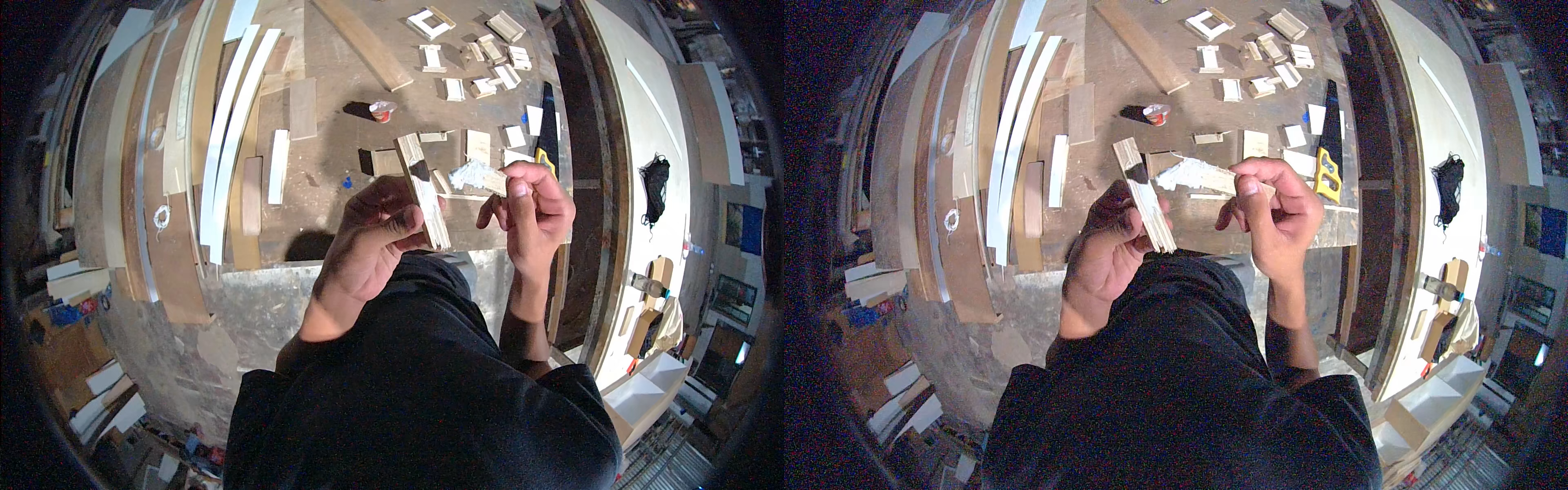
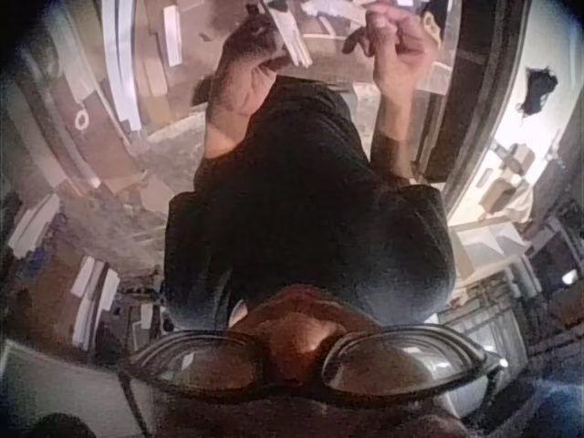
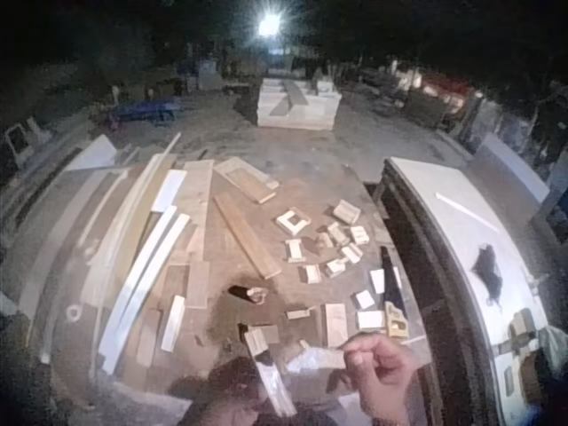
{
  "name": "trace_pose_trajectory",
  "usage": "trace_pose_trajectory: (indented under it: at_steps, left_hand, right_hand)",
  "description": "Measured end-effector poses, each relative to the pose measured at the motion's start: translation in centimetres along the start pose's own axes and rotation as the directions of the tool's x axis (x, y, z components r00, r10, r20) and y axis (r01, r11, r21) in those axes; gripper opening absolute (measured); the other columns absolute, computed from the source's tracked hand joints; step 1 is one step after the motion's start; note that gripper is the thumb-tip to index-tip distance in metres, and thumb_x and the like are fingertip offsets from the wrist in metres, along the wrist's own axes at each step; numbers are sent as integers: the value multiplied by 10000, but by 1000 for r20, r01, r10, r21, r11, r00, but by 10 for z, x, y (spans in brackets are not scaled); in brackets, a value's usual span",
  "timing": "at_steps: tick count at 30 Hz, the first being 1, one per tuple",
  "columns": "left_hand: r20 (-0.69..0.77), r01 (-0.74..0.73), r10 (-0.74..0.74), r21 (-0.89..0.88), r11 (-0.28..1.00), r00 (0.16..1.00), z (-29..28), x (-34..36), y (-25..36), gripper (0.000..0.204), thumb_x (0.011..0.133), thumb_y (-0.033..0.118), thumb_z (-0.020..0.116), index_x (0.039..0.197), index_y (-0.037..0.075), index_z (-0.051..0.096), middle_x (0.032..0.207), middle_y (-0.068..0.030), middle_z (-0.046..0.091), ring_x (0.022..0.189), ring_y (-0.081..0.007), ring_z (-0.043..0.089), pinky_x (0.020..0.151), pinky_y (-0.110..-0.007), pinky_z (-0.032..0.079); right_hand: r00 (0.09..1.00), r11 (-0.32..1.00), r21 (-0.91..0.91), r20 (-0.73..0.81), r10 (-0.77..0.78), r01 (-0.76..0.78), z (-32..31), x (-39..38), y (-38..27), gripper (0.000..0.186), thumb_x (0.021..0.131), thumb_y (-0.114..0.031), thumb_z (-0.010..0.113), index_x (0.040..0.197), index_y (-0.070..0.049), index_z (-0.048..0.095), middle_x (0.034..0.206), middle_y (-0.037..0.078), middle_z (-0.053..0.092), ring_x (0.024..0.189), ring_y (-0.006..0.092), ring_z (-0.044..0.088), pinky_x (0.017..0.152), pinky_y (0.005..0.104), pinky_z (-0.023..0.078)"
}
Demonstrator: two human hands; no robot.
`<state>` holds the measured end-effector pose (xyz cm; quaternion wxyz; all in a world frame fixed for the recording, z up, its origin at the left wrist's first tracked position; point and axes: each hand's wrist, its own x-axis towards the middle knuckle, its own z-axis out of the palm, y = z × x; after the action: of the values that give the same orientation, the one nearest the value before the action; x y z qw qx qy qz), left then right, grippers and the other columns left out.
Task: The person joins small wooden pieces together, uses a saw to cut a thin strip of wood, and applies wood glue to the surfaces to assemble a small structure.
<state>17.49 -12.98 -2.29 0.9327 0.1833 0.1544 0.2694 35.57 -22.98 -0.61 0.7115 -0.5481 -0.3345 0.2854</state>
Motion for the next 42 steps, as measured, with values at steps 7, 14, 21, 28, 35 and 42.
trace_pose_trajectory:
  at_steps: [7, 14, 21, 28, 35, 42]
  left_hand:
    - [21, 54, -53, -27, 998, 998, 1, 0, 4, 271, 920, 22, 680, 1189, 6, 646, 1120, -173, 714, 1028, -235, 712, 831, -358, 635]
    - [5, 71, -71, -57, 996, 997, -3, 0, 2, 250, 925, 12, 669, 1174, 2, 656, 1113, -166, 716, 993, -221, 718, 810, -345, 640]
    - [48, -8, 13, -104, 995, 999, -7, 2, -4, 248, 922, 4, 671, 1169, 9, 658, 1098, -134, 720, 957, -192, 722, 802, -330, 644]
    - [37, -45, 48, -83, 996, 998, 1, 4, 1, 258, 923, 1, 668, 1180, 0, 646, 1100, -138, 717, 987, -204, 717, 810, -334, 642]
    - [52, 4, 0, -70, 998, 999, -4, 5, -1, 239, 924, 25, 681, 1161, 3, 663, 1086, -124, 720, 960, -194, 712, 806, -339, 632]
    - [-28, 4, -5, -46, 999, 1000, -2, 2, -1, 186, 921, 65, 705, 1101, 21, 694, 1043, -95, 731, 908, -167, 707, 773, -311, 606]
  right_hand:
    - [999, 999, -21, 18, 26, -26, 6, 10, 4, 138, 1007, -63, 585, 1060, 52, 641, 716, 13, 562, 534, 51, 482, 498, 285, 548]
    - [996, 1000, 21, 85, 21, -23, 10, 6, 10, 112, 993, -19, 579, 1036, 59, 647, 767, 39, 587, 536, 55, 482, 512, 277, 546]
    - [985, 998, 1, 163, 61, -62, 1, 5, 9, 114, 986, -17, 573, 1020, 73, 634, 731, 29, 582, 534, 50, 489, 515, 276, 556]
    - [979, 981, 173, 196, 57, -92, -3, 11, 6, 133, 994, -17, 536, 1017, 70, 634, 724, 29, 575, 514, 55, 467, 502, 296, 560]
    - [987, 983, 148, 133, 88, -107, 4, 27, 14, 141, 1018, -79, 577, 1039, 43, 647, 712, 7, 540, 504, 53, 459, 495, 303, 550]
    - [975, 987, 94, 192, 109, -128, 2, 21, 17, 130, 1014, -46, 557, 1020, 51, 642, 738, 11, 563, 529, 46, 482, 506, 287, 553]
